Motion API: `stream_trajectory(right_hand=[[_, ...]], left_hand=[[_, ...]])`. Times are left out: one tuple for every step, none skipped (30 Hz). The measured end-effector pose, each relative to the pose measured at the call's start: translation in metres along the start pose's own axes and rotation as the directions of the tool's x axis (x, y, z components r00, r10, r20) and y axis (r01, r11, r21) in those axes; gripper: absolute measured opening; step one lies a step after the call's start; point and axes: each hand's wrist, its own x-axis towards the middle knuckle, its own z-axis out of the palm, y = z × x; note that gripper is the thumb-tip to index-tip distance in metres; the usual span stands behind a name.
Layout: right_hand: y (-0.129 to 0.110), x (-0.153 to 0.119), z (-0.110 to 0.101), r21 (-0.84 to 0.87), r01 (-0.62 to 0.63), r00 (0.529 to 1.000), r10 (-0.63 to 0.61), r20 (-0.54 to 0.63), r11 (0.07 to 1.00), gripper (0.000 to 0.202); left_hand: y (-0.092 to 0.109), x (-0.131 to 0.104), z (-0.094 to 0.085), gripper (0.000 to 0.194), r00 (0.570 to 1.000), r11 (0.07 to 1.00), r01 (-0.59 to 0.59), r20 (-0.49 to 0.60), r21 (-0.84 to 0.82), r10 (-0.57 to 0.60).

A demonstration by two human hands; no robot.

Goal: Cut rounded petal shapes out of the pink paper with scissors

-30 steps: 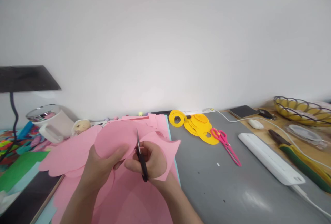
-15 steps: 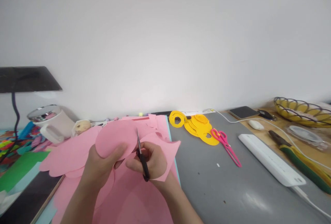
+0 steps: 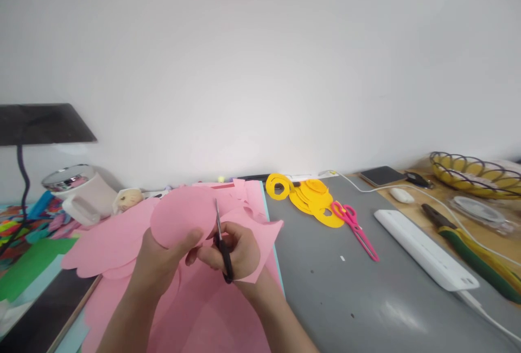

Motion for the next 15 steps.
stream_trajectory(right_hand=[[0.0008, 0.0004, -0.0004, 0.003, 0.005, 1.0, -0.005, 0.004, 1.0, 0.023], [0.002, 0.0007, -0.001, 0.004, 0.012, 1.0, -0.012, 0.007, 1.0, 0.026], [0.0034, 0.001, -0.0017, 0.002, 0.02, 1.0, -0.02, 0.007, 1.0, 0.028], [0.0049, 0.0011, -0.0025, 0.001, 0.024, 1.0, -0.024, -0.001, 1.0, 0.03], [0.0061, 0.001, -0.0031, 0.002, 0.023, 1.0, -0.023, -0.012, 1.0, 0.032], [0.007, 0.0008, -0.0036, 0.007, 0.021, 1.0, -0.021, -0.023, 1.0, 0.034], [0.0074, 0.0005, -0.0038, 0.012, 0.02, 0.999, -0.019, -0.03, 1.0, 0.035], [0.0075, 0.0002, -0.0039, 0.017, 0.019, 0.999, -0.018, -0.032, 1.0, 0.037], [0.0074, -0.0001, -0.0038, 0.02, 0.018, 0.999, -0.017, -0.032, 1.0, 0.038], [0.0071, -0.0004, -0.0036, 0.019, 0.016, 0.999, -0.015, -0.033, 1.0, 0.039], [0.0069, -0.0005, -0.0033, 0.015, 0.014, 0.999, -0.013, -0.035, 1.0, 0.04], [0.0068, -0.0006, -0.0032, 0.012, 0.013, 0.999, -0.012, -0.039, 1.0, 0.041], [0.0068, -0.0007, -0.0031, 0.01, 0.011, 0.999, -0.011, -0.041, 1.0, 0.04], [0.0069, -0.0008, -0.0032, 0.009, 0.009, 0.999, -0.009, -0.041, 1.0, 0.04], [0.0071, -0.0008, -0.0033, 0.005, 0.005, 0.999, -0.005, -0.035, 1.0, 0.04]], left_hand=[[-0.0009, 0.0003, -0.0004, 0.031, 1.0, 1.0, 0.002, 0.011, 0.003, -0.002], [-0.002, 0.0008, -0.0009, 0.029, 1.0, 1.0, 0.004, 0.016, 0.008, -0.004], [-0.0031, 0.0012, -0.0014, 0.029, 1.0, 1.0, 0.006, 0.017, 0.012, -0.007], [-0.0042, 0.0015, -0.0018, 0.029, 1.0, 1.0, 0.01, 0.016, 0.013, -0.011], [-0.0052, 0.0018, -0.002, 0.029, 1.0, 1.0, 0.016, 0.014, 0.01, -0.016], [-0.0059, 0.0018, -0.0021, 0.028, 1.0, 1.0, 0.019, 0.011, 0.004, -0.019], [-0.0064, 0.0018, -0.002, 0.027, 1.0, 1.0, 0.019, 0.008, -0.002, -0.019], [-0.0068, 0.0017, -0.0019, 0.025, 1.0, 1.0, 0.016, 0.007, -0.01, -0.016], [-0.0069, 0.0015, -0.0016, 0.022, 1.0, 1.0, 0.01, 0.007, -0.023, -0.009], [-0.0069, 0.0014, -0.0014, 0.021, 1.0, 0.999, 0.005, 0.007, -0.035, -0.005], [-0.0068, 0.0012, -0.0011, 0.02, 1.0, 0.999, 0.003, 0.008, -0.046, -0.002], [-0.0065, 0.0012, -0.001, 0.02, 1.0, 0.998, 0.004, 0.01, -0.056, -0.004], [-0.0063, 0.0011, -0.0009, 0.021, 1.0, 0.998, 0.009, 0.01, -0.062, -0.008], [-0.006, 0.0011, -0.001, 0.02, 1.0, 0.998, 0.013, 0.007, -0.061, -0.012], [-0.0059, 0.0012, -0.0011, 0.021, 1.0, 0.998, 0.017, 0.005, -0.057, -0.017]])
